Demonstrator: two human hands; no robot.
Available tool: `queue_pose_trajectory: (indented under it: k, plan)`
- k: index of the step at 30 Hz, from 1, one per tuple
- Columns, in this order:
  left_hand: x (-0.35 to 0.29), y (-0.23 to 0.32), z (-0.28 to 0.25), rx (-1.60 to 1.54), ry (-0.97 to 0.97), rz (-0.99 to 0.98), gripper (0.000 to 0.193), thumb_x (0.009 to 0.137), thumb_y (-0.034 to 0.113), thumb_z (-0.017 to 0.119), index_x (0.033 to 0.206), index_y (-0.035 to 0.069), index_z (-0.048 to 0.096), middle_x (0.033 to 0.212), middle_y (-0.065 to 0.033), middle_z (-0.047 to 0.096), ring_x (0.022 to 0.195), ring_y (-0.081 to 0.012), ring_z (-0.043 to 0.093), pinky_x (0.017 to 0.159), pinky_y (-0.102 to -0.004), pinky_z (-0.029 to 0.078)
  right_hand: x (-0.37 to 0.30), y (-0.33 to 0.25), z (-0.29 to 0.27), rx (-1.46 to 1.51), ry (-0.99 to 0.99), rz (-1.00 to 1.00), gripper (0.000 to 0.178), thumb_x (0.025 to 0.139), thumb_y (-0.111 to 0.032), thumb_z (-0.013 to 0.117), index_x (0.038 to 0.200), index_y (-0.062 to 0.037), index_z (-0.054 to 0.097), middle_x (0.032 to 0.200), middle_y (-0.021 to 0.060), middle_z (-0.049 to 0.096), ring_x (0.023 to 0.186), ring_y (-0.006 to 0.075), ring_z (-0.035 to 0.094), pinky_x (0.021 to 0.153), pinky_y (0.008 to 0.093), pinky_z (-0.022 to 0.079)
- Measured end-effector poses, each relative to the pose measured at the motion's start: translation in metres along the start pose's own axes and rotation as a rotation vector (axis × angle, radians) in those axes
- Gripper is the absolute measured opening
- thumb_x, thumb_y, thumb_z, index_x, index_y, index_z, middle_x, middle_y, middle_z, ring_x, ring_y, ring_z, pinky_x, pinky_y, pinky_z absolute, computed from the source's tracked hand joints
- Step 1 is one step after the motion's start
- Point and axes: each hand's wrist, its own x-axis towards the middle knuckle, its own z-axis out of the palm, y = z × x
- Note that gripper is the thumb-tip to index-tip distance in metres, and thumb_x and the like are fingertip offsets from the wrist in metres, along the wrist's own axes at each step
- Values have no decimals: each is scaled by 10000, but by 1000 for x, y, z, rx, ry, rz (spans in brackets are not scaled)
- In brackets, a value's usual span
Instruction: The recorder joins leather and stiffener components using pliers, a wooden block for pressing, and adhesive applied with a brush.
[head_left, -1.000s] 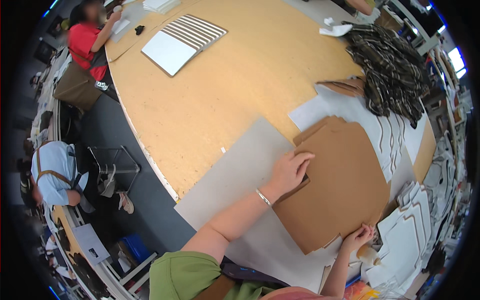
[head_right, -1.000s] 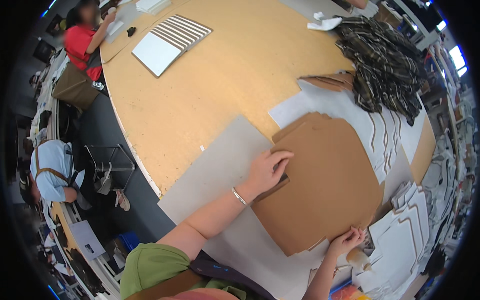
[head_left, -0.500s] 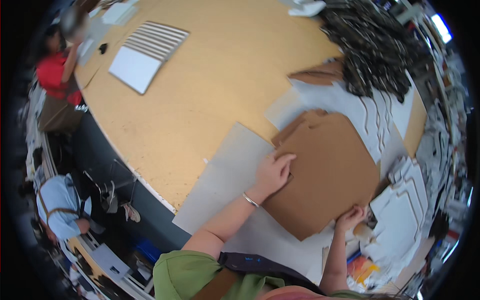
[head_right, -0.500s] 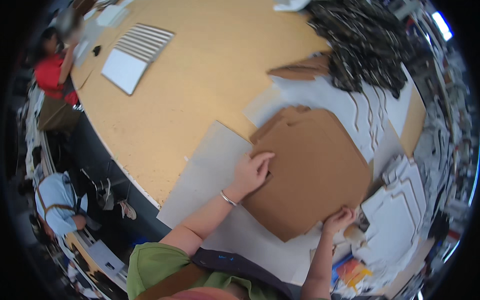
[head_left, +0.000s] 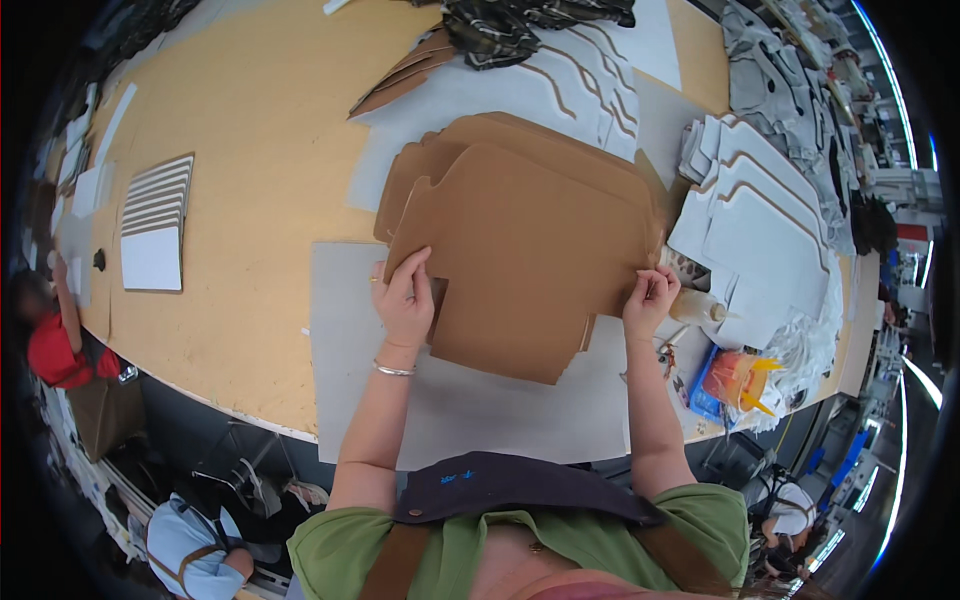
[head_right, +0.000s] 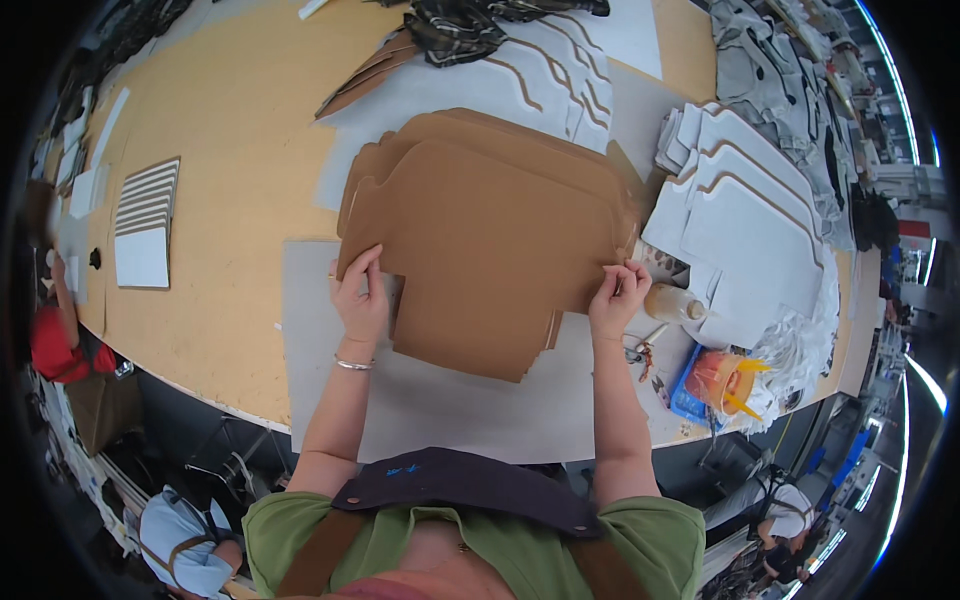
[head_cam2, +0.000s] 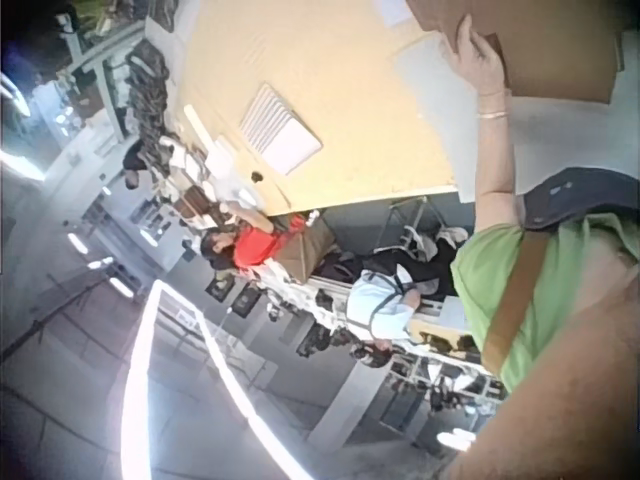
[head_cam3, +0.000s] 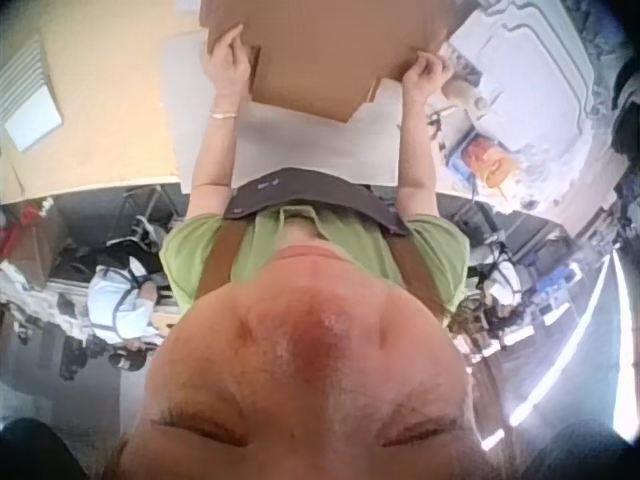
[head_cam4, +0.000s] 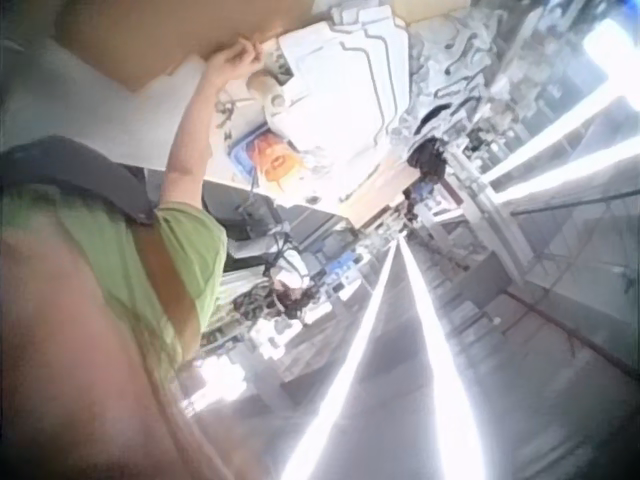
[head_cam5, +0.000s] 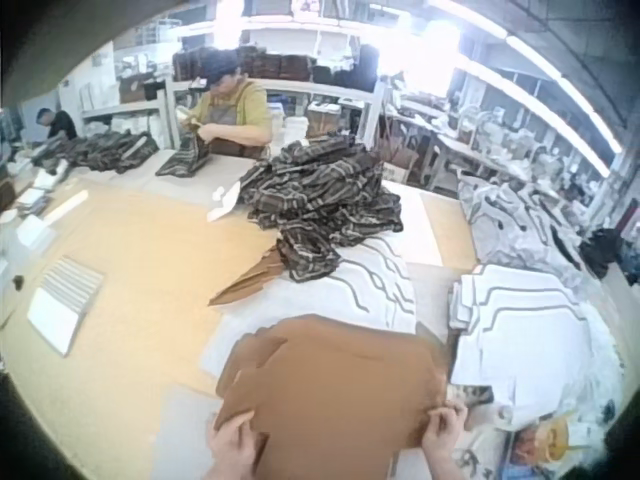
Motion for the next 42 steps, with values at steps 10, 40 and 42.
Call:
queue_pose_trajectory:
  k: [10,40,42]
  plan:
    - [59,-34,23,517,-45,54,378,832,130,625,1181,33,520,1045,-172,611,928,-267,574,821,-348,451,54,-13,10,109,-127,161,333,791,-79,643,1098,-57,517,1109,163,463,1053,311,460,883,390,402]
    - [-115,-19,-148,744,-348,-346,495,813,268,547,1293,171,473,1388,-70,391,1301,-284,311,1073,-470,176,-7,-168,78,-163,-510,-500,520,840,-181,583,1322,-93,408,1424,161,285,1294,360,291,1027,490,231]
    - [-115,-23,-148,731,-349,-352,491,806,263,553,1285,182,481,1385,-54,399,1295,-269,327,1070,-469,188,-11,-192,106,-88,-539,-577,512,849,-173,569,1325,-87,401,1426,168,276,1300,362,283,1029,494,228]
